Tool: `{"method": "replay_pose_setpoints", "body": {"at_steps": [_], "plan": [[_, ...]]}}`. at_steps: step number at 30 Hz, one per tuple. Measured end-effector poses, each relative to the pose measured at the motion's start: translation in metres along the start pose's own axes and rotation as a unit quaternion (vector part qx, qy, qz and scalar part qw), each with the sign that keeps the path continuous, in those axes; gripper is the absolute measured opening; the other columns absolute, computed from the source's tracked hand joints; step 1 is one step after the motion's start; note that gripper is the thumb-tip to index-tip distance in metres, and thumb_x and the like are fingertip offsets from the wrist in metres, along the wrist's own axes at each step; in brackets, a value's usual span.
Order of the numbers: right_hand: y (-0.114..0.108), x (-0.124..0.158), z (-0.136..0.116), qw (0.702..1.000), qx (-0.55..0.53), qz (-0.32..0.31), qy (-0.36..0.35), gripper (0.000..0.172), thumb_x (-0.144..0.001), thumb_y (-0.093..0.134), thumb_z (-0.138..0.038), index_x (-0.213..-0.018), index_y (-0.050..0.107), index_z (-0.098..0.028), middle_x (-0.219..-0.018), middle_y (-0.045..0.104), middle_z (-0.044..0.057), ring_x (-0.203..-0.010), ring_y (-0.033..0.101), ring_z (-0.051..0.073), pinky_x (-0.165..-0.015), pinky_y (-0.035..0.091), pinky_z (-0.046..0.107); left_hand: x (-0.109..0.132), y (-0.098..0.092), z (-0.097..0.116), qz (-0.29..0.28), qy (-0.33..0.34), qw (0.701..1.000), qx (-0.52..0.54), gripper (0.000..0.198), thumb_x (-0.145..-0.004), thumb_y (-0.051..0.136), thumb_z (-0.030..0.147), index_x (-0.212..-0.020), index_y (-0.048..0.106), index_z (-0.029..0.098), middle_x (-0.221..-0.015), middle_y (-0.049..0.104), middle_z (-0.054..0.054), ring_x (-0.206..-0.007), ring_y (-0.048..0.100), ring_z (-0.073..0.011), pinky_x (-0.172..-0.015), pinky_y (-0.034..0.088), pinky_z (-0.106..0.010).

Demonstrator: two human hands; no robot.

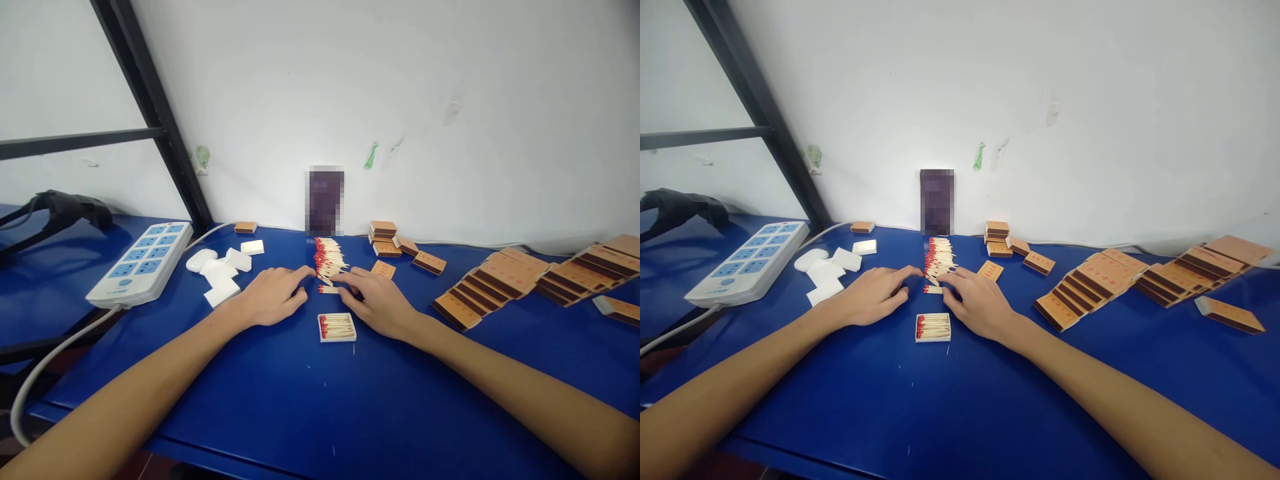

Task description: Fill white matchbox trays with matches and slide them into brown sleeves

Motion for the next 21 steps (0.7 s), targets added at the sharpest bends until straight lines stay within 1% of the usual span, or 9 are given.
{"method": "replay_pose_setpoints", "body": {"at_steps": [4,8,14,17,21], "plan": [[0.0001,0.0002,-0.0006,1.0,0.003,-0.003,0.002,0.031,-0.093,0.042,-0.027,-0.116,0.062,-0.02,-0.091,0.06,0.004,-0.066,0.053,0.013,-0.059,0.036,0.026,-0.0015,0.0029,-0.0005,0.003,-0.006,1.0,-0.012,0.043,-0.093,0.029,0.031,-0.134,0.039,0.024,-0.099,0.067,-0.006,-0.087,0.063,-0.0241,-0.077,0.046,-0.037],[0.0005,0.0004,-0.0004,1.0,0.006,-0.005,0.003,0.032,-0.093,0.042,-0.028,-0.118,0.061,-0.02,-0.093,0.061,0.005,-0.067,0.053,0.013,-0.06,0.036,0.026,-0.0026,0.0054,-0.0002,0.003,-0.014,0.999,-0.028,0.045,-0.093,0.029,0.033,-0.136,0.039,0.023,-0.103,0.066,-0.007,-0.088,0.064,-0.0249,-0.075,0.046,-0.037],[0.0013,-0.0001,-0.0005,1.0,0.018,-0.009,0.002,0.034,-0.094,0.041,-0.029,-0.122,0.058,-0.02,-0.093,0.061,0.005,-0.068,0.054,0.013,-0.059,0.035,0.026,-0.0033,0.0061,0.0005,0.0,-0.026,0.999,-0.045,0.045,-0.094,0.029,0.033,-0.137,0.04,0.023,-0.099,0.067,-0.007,-0.084,0.065,-0.0241,-0.072,0.046,-0.035],[0.0018,0.0,-0.0002,1.0,0.03,-0.011,0.0,0.036,-0.094,0.04,-0.029,-0.124,0.057,-0.02,-0.094,0.061,0.006,-0.069,0.054,0.014,-0.06,0.035,0.026,-0.0031,0.0059,0.0008,0.003,-0.02,0.999,-0.043,0.045,-0.093,0.03,0.032,-0.136,0.04,0.024,-0.102,0.067,-0.007,-0.087,0.065,-0.0246,-0.073,0.046,-0.035],[0.002,-0.0001,-0.0002,0.999,0.047,-0.021,-0.004,0.037,-0.095,0.038,-0.03,-0.127,0.055,-0.022,-0.096,0.061,0.006,-0.074,0.056,0.015,-0.061,0.036,0.027,-0.004,0.0053,0.0008,0.001,-0.024,0.999,-0.043,0.044,-0.093,0.03,0.032,-0.135,0.041,0.024,-0.099,0.068,-0.006,-0.086,0.065,-0.0252,-0.072,0.046,-0.036]]}}
Point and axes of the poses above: each hand's wrist, its own x-axis away from the middle knuckle, its own y-axis out of the palm, z = x × y, the point moved 2 cm from there along -x, towards the middle knuckle
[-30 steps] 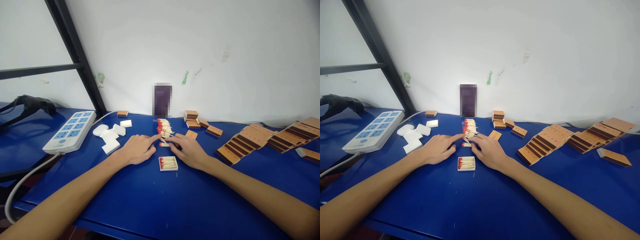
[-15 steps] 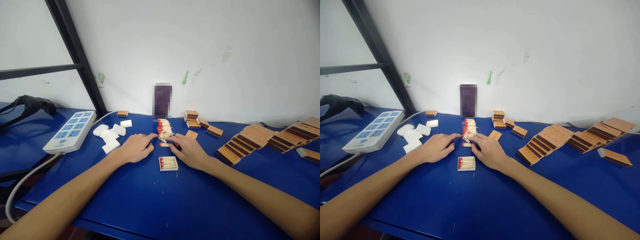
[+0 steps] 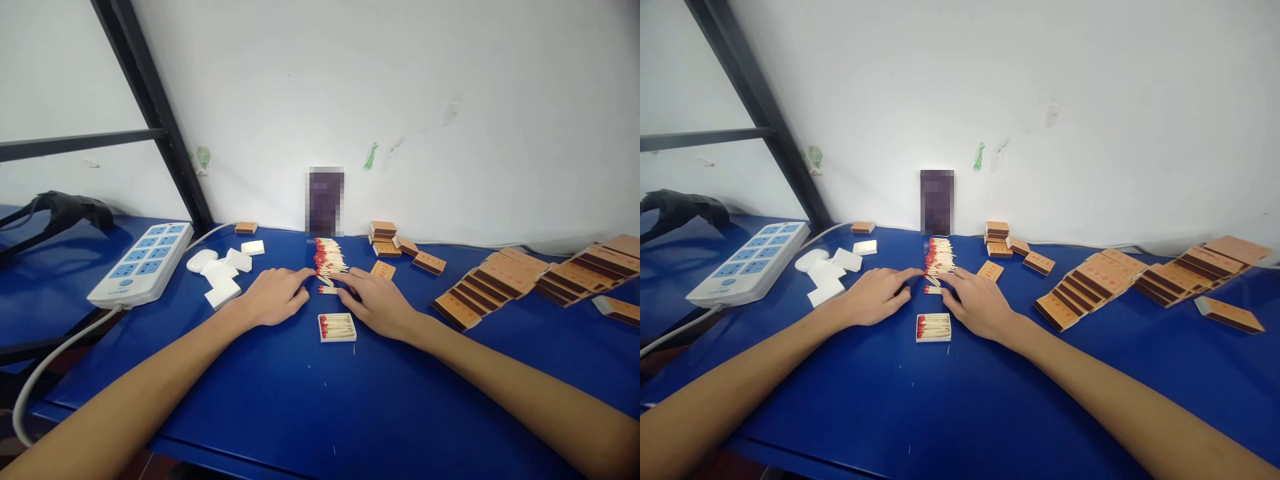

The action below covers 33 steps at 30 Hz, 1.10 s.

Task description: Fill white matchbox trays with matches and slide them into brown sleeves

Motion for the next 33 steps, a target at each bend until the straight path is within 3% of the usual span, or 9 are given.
{"method": "replay_pose_setpoints", "body": {"at_steps": [5,21,27,33], "plan": [[-0.0009,-0.0004,-0.0023,1.0,0.019,-0.009,-0.004,0.039,-0.096,0.036,-0.031,-0.13,0.052,-0.022,-0.099,0.061,0.006,-0.08,0.058,0.017,-0.063,0.036,0.028,-0.0014,-0.0013,0.0,-0.009,-0.005,1.0,-0.001,0.042,-0.093,0.03,0.033,-0.132,0.042,0.023,-0.09,0.068,-0.006,-0.08,0.064,-0.0254,-0.069,0.045,-0.036],[-0.0009,-0.0007,-0.0034,0.999,0.03,-0.023,-0.001,0.041,-0.097,0.033,-0.033,-0.134,0.048,-0.024,-0.102,0.061,0.007,-0.078,0.058,0.017,-0.061,0.036,0.028,0.0024,-0.0021,0.0003,-0.007,0.022,0.999,0.029,0.04,-0.091,0.032,0.03,-0.129,0.044,0.023,-0.091,0.066,-0.004,-0.081,0.063,-0.022,-0.07,0.045,-0.033],[-0.0007,0.0005,-0.001,1.0,-0.018,0.0,-0.013,0.039,-0.096,0.035,-0.031,-0.132,0.049,-0.023,-0.102,0.062,0.007,-0.082,0.058,0.018,-0.067,0.04,0.029,0.0044,-0.0057,0.0011,-0.003,0.024,0.999,0.038,0.038,-0.091,0.033,0.028,-0.126,0.046,0.024,-0.089,0.066,-0.003,-0.082,0.063,-0.0223,-0.069,0.045,-0.034],[-0.0008,0.0016,0.0006,0.998,-0.042,0.015,-0.04,0.035,-0.095,0.037,-0.024,-0.122,0.058,-0.023,-0.086,0.059,0.004,-0.069,0.053,0.014,-0.06,0.036,0.026,0.0045,-0.0054,0.0014,-0.001,0.023,0.999,0.042,0.038,-0.091,0.034,0.027,-0.127,0.046,0.023,-0.092,0.066,-0.004,-0.084,0.063,-0.0224,-0.071,0.045,-0.034]]}}
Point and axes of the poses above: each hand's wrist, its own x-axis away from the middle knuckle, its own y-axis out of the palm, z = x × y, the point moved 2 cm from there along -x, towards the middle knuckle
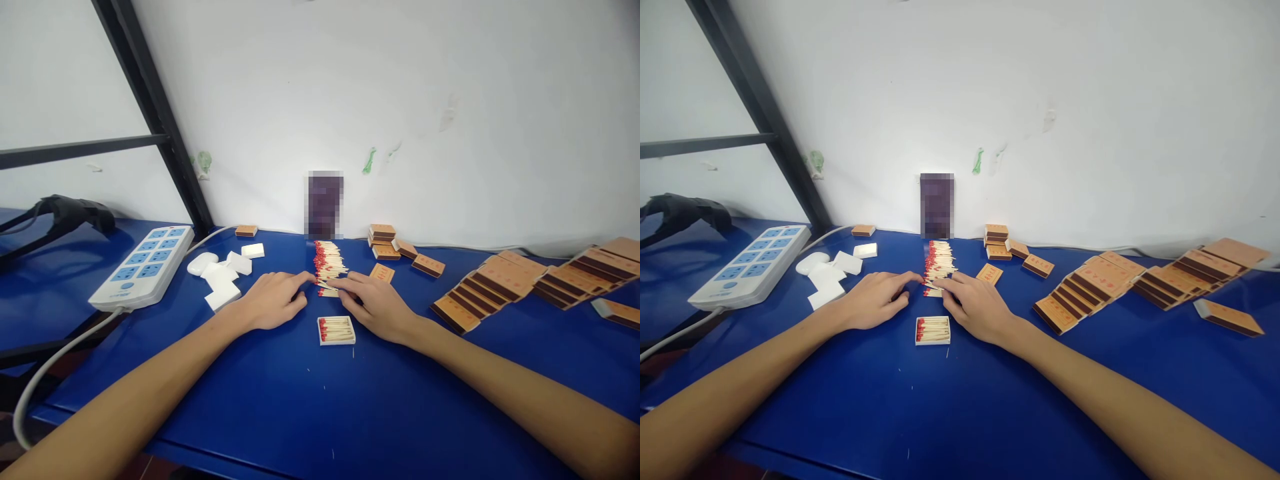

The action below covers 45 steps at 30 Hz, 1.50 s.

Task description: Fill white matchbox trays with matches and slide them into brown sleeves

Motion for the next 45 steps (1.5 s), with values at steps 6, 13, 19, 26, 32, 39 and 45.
{"method": "replay_pose_setpoints", "body": {"at_steps": [6,13,19,26,32,39,45], "plan": [[0.0,0.0,0.0,1.0,0.006,-0.001,0.002,0.034,-0.094,0.038,-0.023,-0.118,0.061,-0.024,-0.084,0.057,0.003,-0.067,0.052,0.013,-0.059,0.034,0.025,0.0,0.001,0.0,0.004,0.001,1.0,0.0,0.038,-0.091,0.034,0.028,-0.127,0.046,0.024,-0.089,0.066,-0.003,-0.082,0.062,-0.0223,-0.07,0.045,-0.034],[0.001,0.0,0.002,1.0,-0.01,0.01,0.007,0.032,-0.093,0.039,-0.023,-0.116,0.061,-0.021,-0.088,0.059,0.004,-0.071,0.054,0.014,-0.063,0.038,0.027,-0.001,0.002,-0.001,-0.001,0.003,1.0,-0.002,0.041,-0.092,0.033,0.029,-0.13,0.044,0.024,-0.098,0.067,-0.005,-0.088,0.063,-0.0231,-0.073,0.046,-0.034],[0.001,-0.001,0.002,0.999,-0.038,0.018,0.028,0.031,-0.091,0.042,-0.024,-0.113,0.063,-0.02,-0.085,0.058,0.004,-0.069,0.053,0.014,-0.06,0.039,0.027,-0.001,0.003,-0.001,-0.001,0.002,1.0,-0.009,0.042,-0.092,0.033,0.03,-0.132,0.043,0.023,-0.103,0.066,-0.007,-0.09,0.064,-0.0235,-0.075,0.046,-0.035],[-0.002,-0.007,0.007,0.993,-0.084,0.05,0.068,0.021,-0.089,0.047,-0.025,-0.093,0.067,-0.019,-0.066,0.051,-0.001,-0.061,0.049,0.013,-0.059,0.037,0.027,-0.002,0.003,0.0,-0.001,0.004,1.0,-0.016,0.042,-0.092,0.032,0.03,-0.132,0.043,0.023,-0.101,0.066,-0.007,-0.088,0.063,-0.0231,-0.073,0.047,-0.034],[-0.002,-0.012,0.01,0.991,-0.094,0.046,0.078,0.018,-0.088,0.049,-0.028,-0.089,0.065,-0.02,-0.06,0.047,-0.003,-0.056,0.045,0.013,-0.056,0.034,0.026,-0.001,0.002,0.004,0.01,-0.006,1.0,-0.026,0.044,-0.093,0.03,0.03,-0.136,0.038,0.025,-0.094,0.066,-0.005,-0.082,0.063,-0.023,-0.071,0.046,-0.034],[-0.001,-0.014,0.011,0.992,-0.089,0.03,0.081,0.018,-0.087,0.05,-0.028,-0.081,0.065,-0.02,-0.062,0.05,-0.002,-0.058,0.046,0.013,-0.056,0.034,0.025,-0.007,0.001,0.008,-0.019,0.033,0.997,-0.062,0.05,-0.093,0.028,0.03,-0.143,0.03,0.033,-0.09,0.064,-0.004,-0.076,0.06,-0.0208,-0.068,0.045,-0.033],[0.0,-0.018,0.013,0.99,-0.104,0.007,0.089,0.018,-0.087,0.049,-0.028,-0.079,0.063,-0.02,-0.058,0.051,-0.003,-0.055,0.046,0.012,-0.054,0.032,0.025,-0.012,0.003,0.006,-0.015,0.029,0.997,-0.072,0.05,-0.093,0.029,0.031,-0.142,0.032,0.034,-0.091,0.067,-0.003,-0.074,0.062,-0.0215,-0.065,0.044,-0.033]]}}
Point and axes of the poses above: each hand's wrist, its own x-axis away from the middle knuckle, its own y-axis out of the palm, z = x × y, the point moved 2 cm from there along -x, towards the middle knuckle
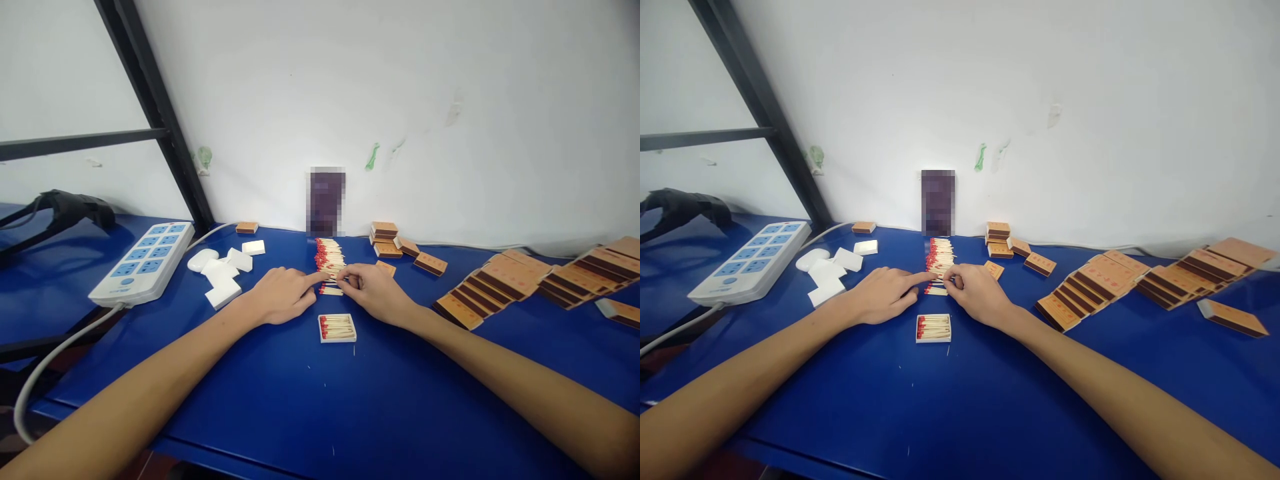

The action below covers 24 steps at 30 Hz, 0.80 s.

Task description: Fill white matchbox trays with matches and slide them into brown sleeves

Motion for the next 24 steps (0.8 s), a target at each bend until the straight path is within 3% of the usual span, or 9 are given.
{"method": "replay_pose_setpoints", "body": {"at_steps": [7,17,24], "plan": [[-0.008,-0.001,-0.005,0.999,-0.026,-0.046,0.005,0.019,-0.087,0.048,-0.029,-0.079,0.062,-0.019,-0.053,0.048,-0.005,-0.049,0.041,0.01,-0.05,0.03,0.024,0.0,-0.002,0.0,0.009,-0.014,1.0,0.008,0.048,-0.093,0.029,0.032,-0.141,0.035,0.033,-0.082,0.066,-0.003,-0.073,0.062,-0.0225,-0.065,0.044,-0.033],[-0.016,-0.001,-0.002,0.999,0.001,-0.033,0.012,0.019,-0.086,0.048,-0.029,-0.079,0.062,-0.019,-0.054,0.05,-0.005,-0.05,0.044,0.011,-0.051,0.031,0.024,0.006,0.0,-0.006,0.023,-0.004,0.998,0.059,0.044,-0.092,0.033,0.029,-0.136,0.038,0.026,-0.087,0.065,-0.002,-0.078,0.062,-0.0217,-0.071,0.044,-0.034],[-0.015,-0.001,-0.001,0.999,0.007,-0.036,0.012,0.019,-0.086,0.048,-0.029,-0.079,0.062,-0.019,-0.054,0.051,-0.004,-0.049,0.044,0.011,-0.051,0.03,0.024,0.006,0.002,-0.008,0.031,-0.008,0.996,0.079,0.036,-0.093,0.034,0.028,-0.125,0.046,0.021,-0.078,0.063,-0.002,-0.073,0.061,-0.0205,-0.071,0.044,-0.033]]}}
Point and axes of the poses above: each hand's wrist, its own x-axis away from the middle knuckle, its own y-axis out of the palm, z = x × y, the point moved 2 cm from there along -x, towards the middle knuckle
